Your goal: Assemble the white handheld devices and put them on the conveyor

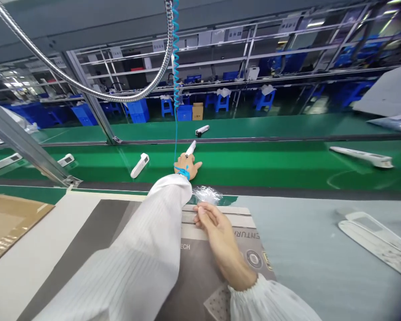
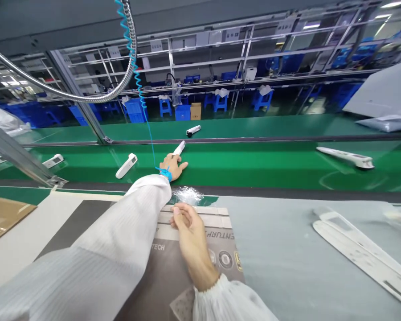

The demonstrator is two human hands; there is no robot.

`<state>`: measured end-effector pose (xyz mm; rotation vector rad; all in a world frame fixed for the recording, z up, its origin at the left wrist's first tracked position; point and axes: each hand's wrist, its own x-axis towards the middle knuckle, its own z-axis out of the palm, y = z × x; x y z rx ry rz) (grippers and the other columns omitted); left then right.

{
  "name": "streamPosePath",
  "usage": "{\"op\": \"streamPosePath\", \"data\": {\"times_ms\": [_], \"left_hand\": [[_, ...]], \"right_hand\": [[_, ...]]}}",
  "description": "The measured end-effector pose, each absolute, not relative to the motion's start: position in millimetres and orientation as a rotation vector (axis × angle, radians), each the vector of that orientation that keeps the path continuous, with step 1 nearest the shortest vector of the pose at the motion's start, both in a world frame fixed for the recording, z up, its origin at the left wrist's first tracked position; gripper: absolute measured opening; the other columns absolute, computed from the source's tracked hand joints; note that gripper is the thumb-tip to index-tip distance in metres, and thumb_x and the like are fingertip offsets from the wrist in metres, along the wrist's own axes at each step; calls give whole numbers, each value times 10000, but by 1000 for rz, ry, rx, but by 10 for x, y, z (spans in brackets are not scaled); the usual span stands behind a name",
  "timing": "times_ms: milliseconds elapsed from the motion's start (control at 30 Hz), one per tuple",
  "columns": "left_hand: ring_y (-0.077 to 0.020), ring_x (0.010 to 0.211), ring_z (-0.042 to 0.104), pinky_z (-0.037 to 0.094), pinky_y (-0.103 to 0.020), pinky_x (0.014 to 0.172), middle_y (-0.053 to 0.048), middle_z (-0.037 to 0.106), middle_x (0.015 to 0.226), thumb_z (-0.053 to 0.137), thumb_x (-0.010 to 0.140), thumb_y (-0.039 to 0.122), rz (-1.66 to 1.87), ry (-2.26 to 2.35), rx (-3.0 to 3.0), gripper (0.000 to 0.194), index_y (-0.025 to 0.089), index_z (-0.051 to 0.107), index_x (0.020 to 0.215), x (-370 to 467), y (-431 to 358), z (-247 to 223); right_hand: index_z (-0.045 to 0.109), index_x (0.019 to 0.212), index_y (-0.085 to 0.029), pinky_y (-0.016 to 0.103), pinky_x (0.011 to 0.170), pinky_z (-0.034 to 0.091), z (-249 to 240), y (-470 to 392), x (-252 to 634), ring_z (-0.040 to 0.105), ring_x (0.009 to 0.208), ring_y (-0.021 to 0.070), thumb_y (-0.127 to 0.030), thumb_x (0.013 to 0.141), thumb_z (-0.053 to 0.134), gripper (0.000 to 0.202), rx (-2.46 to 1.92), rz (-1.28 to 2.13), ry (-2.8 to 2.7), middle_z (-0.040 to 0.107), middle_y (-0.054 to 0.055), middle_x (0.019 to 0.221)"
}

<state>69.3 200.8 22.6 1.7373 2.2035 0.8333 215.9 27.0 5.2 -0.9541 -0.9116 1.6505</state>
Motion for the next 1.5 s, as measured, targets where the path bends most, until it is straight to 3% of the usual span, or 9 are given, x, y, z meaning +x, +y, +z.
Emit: {"op": "streamPosePath", "data": {"times_ms": [267, 433, 700, 833, 1033, 1133, 1233, 1333, 1500], "left_hand": [[-210, 895, 687, 513, -350, 821, -94, 711, 869, 638, 840, 197, 1012, 2127, 1410, 168, 189, 477, 794, 234, 1492, 335], [-130, 718, 688, 554, -305, 720, -109, 734, 915, 504, 887, 131, 1071, 1853, 1413, 75, 175, 462, 841, 72, 844, 543], [-253, 1073, 638, 471, -379, 970, -90, 688, 1188, 741, 666, 171, 895, 1790, 1642, 427, 193, 638, 1080, 143, 752, 692], [-331, 986, 653, 481, -434, 888, -123, 722, 937, 774, 647, 326, 812, 1927, 1554, 342, 147, 675, 920, 434, 1084, 558], [-221, 838, 658, 504, -328, 746, -60, 711, 902, 659, 669, 142, 899, 1826, 1481, 315, 161, 683, 982, 608, 936, 717], [-189, 900, 646, 514, -291, 771, -48, 698, 1010, 660, 633, 90, 944, 1439, 1573, 327, 174, 687, 948, 581, 548, 821], [-230, 1085, 603, 517, -303, 845, -84, 630, 1213, 649, 615, 56, 1069, 1240, 1566, 375, 177, 682, 968, 599, 169, 715], [-225, 1067, 611, 526, -319, 842, -110, 633, 1179, 643, 755, 177, 1298, 1423, 1301, 364, 178, 617, 1118, 667, -78, 473], [-185, 786, 654, 544, -303, 677, -86, 661, 879, 552, 877, 560, 1095, 1196, 1020, 461, 137, 602, 1054, 763, -258, 279]], "right_hand": [[686, 923, -189, 262, 670, 517, 89, 313, 2167, 618, 685, 110, -539, 696, 798, 433, -876, 1769, -653, 728, 55, 953], [670, 938, -205, 274, 656, 528, 109, 310, 2171, 630, 683, 123, -514, 686, 812, 423, -897, 1795, -671, 736, 55, 963], [646, 996, -198, 264, 653, 460, 44, 260, 2124, 588, 671, 107, -473, 638, 853, 496, -951, 1670, -910, 726, 27, 928], [655, 990, -201, 264, 671, 464, 4, 278, 2137, 584, 679, 106, -456, 640, 861, 480, -936, 1668, -909, 715, 20, 900], [670, 945, -208, 239, 573, 470, 108, 320, 2227, 562, 624, 100, -620, 688, 768, 495, -845, 1869, -658, 708, 44, 928], [678, 987, -199, 216, 409, 329, 248, 276, 2272, 458, 498, 79, -761, 742, 597, 618, -697, 2134, -664, 688, 59, 867], [673, 989, -183, 199, 378, 216, 321, 195, 2265, 381, 453, 60, -635, 783, 664, 497, -676, 2211, -934, 623, 18, 716], [633, 938, -189, 194, 469, 355, 261, 141, 2216, 468, 522, 70, -441, 707, 817, 388, -776, 1969, -1115, 603, -22, 681], [551, 875, -215, 269, 572, 459, 87, 138, 2177, 541, 532, 121, -479, 732, 778, 376, -923, 1607, -1322, 586, -46, 584]]}}
